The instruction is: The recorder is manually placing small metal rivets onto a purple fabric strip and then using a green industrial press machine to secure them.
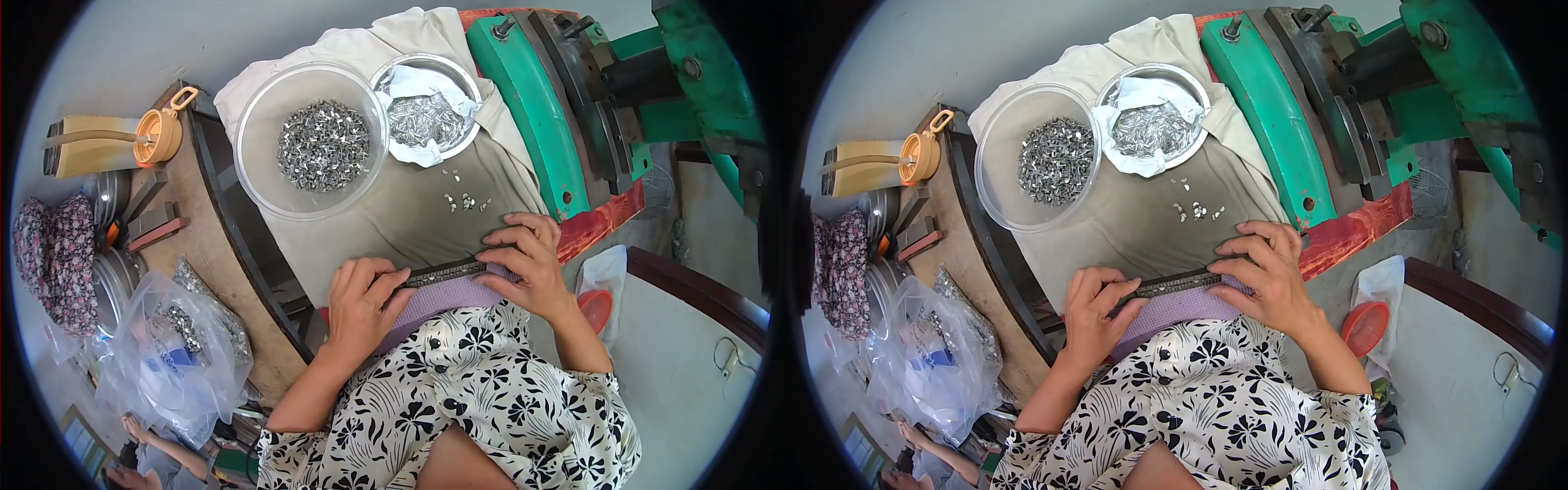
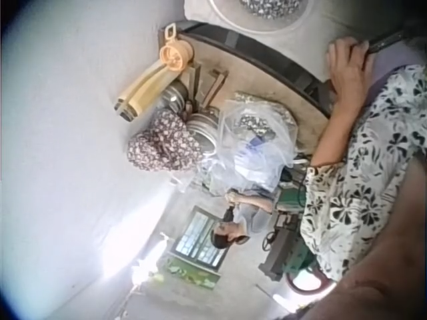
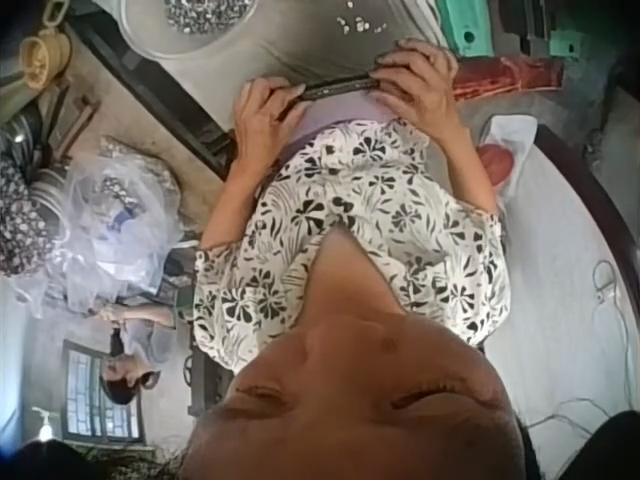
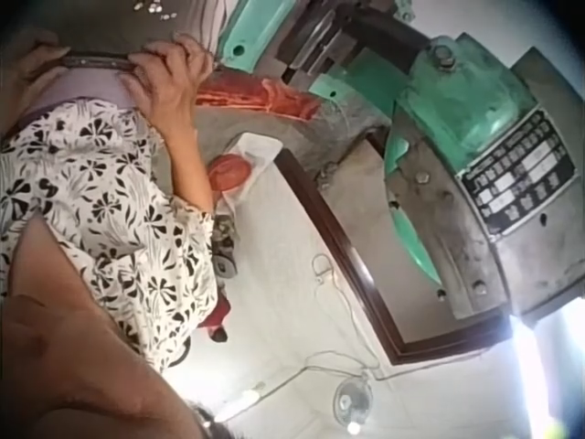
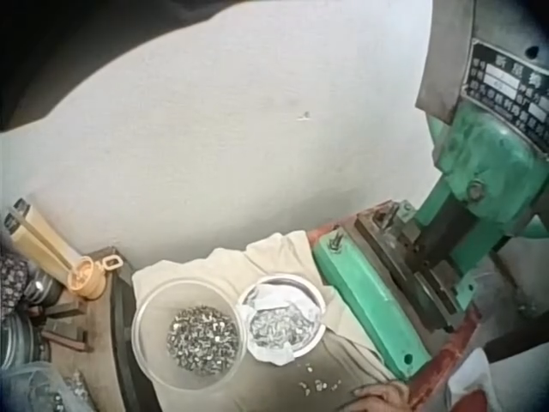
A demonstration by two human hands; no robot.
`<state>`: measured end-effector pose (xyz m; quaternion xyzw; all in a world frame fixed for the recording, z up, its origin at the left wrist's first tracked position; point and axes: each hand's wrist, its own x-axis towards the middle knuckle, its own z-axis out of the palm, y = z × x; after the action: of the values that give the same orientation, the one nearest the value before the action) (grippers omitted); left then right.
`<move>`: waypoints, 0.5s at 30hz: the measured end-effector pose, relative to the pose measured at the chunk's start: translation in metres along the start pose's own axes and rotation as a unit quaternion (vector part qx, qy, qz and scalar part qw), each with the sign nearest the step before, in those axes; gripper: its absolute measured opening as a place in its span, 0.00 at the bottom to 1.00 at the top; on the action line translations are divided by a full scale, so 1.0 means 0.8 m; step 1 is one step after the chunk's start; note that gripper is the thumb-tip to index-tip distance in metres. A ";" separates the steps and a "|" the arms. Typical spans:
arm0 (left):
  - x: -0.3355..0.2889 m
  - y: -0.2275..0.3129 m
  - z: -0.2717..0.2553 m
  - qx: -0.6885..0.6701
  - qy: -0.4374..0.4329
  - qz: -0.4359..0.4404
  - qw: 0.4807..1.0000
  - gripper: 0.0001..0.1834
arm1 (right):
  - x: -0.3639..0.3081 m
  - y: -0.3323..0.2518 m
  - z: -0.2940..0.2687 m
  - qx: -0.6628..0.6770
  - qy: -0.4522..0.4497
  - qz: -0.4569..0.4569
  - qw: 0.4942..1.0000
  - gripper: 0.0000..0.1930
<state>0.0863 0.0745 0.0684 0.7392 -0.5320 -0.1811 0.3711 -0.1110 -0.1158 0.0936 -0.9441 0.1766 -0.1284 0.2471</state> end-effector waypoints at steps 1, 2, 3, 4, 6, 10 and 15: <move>0.000 0.000 0.000 0.001 0.001 -0.001 1.000 0.17 | 0.002 -0.003 -0.001 0.015 -0.001 0.001 1.000 0.16; 0.002 0.001 -0.001 0.002 -0.001 -0.001 1.000 0.17 | 0.004 -0.007 -0.001 0.029 -0.002 0.004 1.000 0.16; 0.002 0.002 -0.001 0.003 -0.002 -0.002 1.000 0.17 | 0.006 -0.011 0.000 0.029 -0.001 0.004 1.000 0.16; 0.002 0.002 -0.001 0.003 -0.002 -0.002 1.000 0.17 | 0.009 -0.016 0.002 0.037 0.005 -0.002 0.999 0.17; 0.001 0.003 -0.001 0.005 -0.002 -0.005 1.000 0.17 | 0.016 -0.024 0.009 0.050 0.017 -0.017 0.998 0.18; 0.000 0.003 0.001 0.011 0.001 -0.001 1.000 0.17 | 0.029 -0.038 0.023 0.058 0.015 -0.011 0.998 0.17; 0.000 0.006 0.000 0.020 0.000 -0.004 1.000 0.17 | 0.036 -0.044 0.034 0.041 0.013 0.007 0.999 0.15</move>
<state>0.0834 0.0739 0.0719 0.7483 -0.5330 -0.1719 0.3556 -0.0662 -0.0870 0.0930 -0.9301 0.1809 -0.1456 0.2845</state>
